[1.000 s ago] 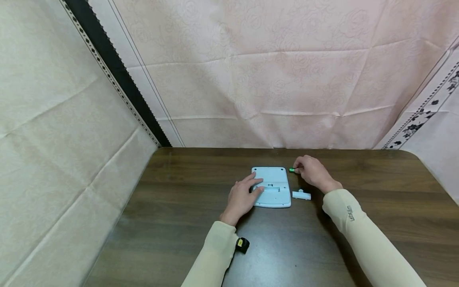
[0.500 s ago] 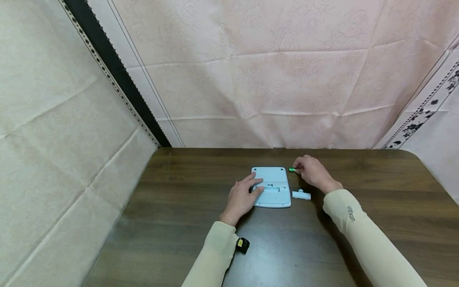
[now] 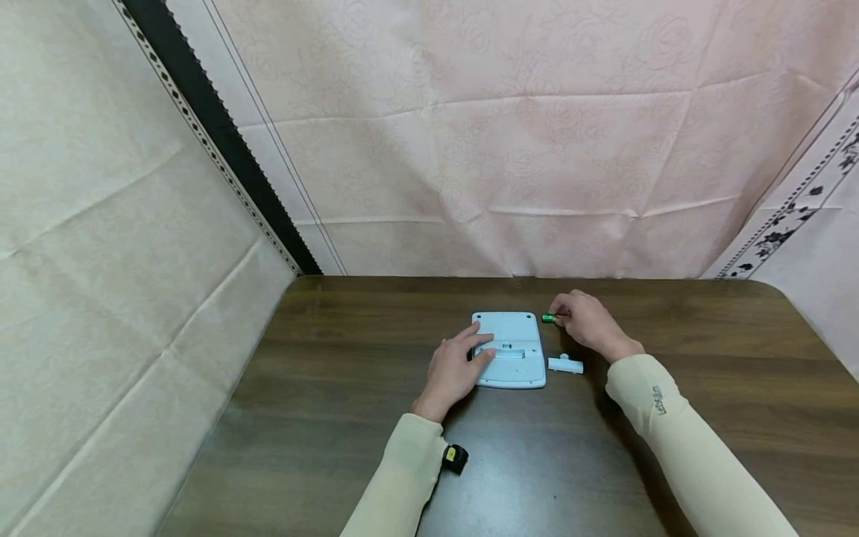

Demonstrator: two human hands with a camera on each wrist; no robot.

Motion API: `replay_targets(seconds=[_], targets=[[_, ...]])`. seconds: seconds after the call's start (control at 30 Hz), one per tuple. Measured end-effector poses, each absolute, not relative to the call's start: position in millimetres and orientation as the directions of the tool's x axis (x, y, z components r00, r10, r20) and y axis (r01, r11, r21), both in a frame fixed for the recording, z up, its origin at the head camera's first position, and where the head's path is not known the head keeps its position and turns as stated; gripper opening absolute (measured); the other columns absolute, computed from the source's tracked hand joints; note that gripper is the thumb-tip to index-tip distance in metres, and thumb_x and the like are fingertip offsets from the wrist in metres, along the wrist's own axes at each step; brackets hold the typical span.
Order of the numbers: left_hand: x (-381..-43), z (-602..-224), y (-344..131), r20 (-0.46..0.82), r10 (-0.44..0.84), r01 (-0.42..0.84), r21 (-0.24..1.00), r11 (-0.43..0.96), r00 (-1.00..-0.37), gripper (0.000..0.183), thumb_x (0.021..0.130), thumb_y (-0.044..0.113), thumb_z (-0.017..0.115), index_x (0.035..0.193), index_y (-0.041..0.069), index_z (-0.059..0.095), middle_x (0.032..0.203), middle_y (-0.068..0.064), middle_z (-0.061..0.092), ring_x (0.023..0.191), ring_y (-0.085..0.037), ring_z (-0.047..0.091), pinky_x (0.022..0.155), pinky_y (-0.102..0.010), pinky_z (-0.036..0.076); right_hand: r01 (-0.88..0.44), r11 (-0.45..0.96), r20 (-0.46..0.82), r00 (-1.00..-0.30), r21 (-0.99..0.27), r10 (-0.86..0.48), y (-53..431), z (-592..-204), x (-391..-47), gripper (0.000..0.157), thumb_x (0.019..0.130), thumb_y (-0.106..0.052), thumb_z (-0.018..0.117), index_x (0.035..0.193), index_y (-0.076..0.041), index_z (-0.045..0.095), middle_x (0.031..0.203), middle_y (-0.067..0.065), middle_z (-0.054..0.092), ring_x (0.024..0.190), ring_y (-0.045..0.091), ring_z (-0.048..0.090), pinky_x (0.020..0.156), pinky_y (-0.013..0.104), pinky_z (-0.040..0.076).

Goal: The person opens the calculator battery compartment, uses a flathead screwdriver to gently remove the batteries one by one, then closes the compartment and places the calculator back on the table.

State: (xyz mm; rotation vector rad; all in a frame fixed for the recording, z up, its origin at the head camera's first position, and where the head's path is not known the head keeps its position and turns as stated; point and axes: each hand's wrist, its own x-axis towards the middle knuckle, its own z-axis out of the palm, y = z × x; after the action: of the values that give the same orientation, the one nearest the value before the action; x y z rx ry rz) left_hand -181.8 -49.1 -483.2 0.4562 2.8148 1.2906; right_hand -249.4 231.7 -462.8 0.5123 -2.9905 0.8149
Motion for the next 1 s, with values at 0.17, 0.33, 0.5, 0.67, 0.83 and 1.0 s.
replay_targets(seconds=[0.17,0.33,0.5,0.67,0.83,1.0], targets=[[-183.2,-484.1,-48.2,0.115,0.264,0.259,0.744,0.616,-0.958,0.035,0.108,0.029,0.065,0.140,0.016,0.072,0.162,-0.005,0.050,0.148,-0.027,0.046,0.126,-0.059,0.022,-0.312,0.811,0.085,-0.946,-0.496,-0.312,232.3,-461.5,-249.5,0.009,0.097,0.007,0.070,0.104,0.004,0.074,0.100,0.016,0.064,0.093,0.034,0.062,0.089,0.056,0.055],[-182.4,-482.4,-48.0,0.118,0.264,0.260,0.749,0.609,-0.957,0.035,0.108,0.029,0.065,0.140,0.016,0.073,0.161,-0.005,0.050,0.148,-0.027,0.047,0.126,-0.059,0.021,-0.314,0.807,0.082,-0.945,-0.500,-0.317,233.8,-462.0,-250.1,0.008,0.096,0.006,0.072,0.104,0.004,0.073,0.100,0.016,0.063,0.092,0.033,0.062,0.087,0.055,0.055],[-181.9,-482.4,-47.6,0.122,0.263,0.263,0.751,0.606,-0.957,0.035,0.108,0.029,0.066,0.139,0.016,0.073,0.161,-0.006,0.051,0.148,-0.027,0.047,0.125,-0.060,0.022,-0.284,0.809,0.053,-0.952,-0.515,-0.301,234.6,-462.1,-250.0,0.011,0.097,0.003,0.073,0.108,0.004,0.073,0.104,0.017,0.063,0.095,0.033,0.062,0.088,0.055,0.054],[-182.2,-483.8,-48.2,0.123,0.262,0.263,0.749,0.608,-0.957,0.035,0.108,0.029,0.066,0.139,0.015,0.073,0.161,-0.006,0.051,0.148,-0.027,0.046,0.125,-0.061,0.022,-0.278,0.809,0.045,-0.953,-0.518,-0.299,234.3,-461.4,-249.2,0.011,0.097,0.002,0.073,0.108,0.004,0.074,0.104,0.017,0.063,0.096,0.034,0.062,0.089,0.055,0.054],[-180.8,-482.5,-48.9,0.123,0.265,0.264,0.752,0.603,-0.956,0.035,0.108,0.029,0.065,0.140,0.015,0.072,0.161,-0.006,0.050,0.149,-0.027,0.046,0.125,-0.061,0.021,-0.277,0.814,0.046,-0.954,-0.510,-0.295,232.4,-461.4,-249.2,0.008,0.096,0.002,0.074,0.104,0.004,0.075,0.101,0.016,0.063,0.092,0.033,0.061,0.086,0.054,0.054],[-181.0,-482.1,-48.9,0.123,0.265,0.264,0.753,0.603,-0.956,0.035,0.108,0.028,0.065,0.140,0.015,0.072,0.161,-0.005,0.050,0.149,-0.027,0.046,0.125,-0.061,0.021,-0.273,0.824,0.047,-0.956,-0.497,-0.289,231.1,-462.0,-249.3,0.007,0.096,0.002,0.074,0.103,0.004,0.075,0.098,0.015,0.062,0.090,0.032,0.060,0.085,0.053,0.055]])
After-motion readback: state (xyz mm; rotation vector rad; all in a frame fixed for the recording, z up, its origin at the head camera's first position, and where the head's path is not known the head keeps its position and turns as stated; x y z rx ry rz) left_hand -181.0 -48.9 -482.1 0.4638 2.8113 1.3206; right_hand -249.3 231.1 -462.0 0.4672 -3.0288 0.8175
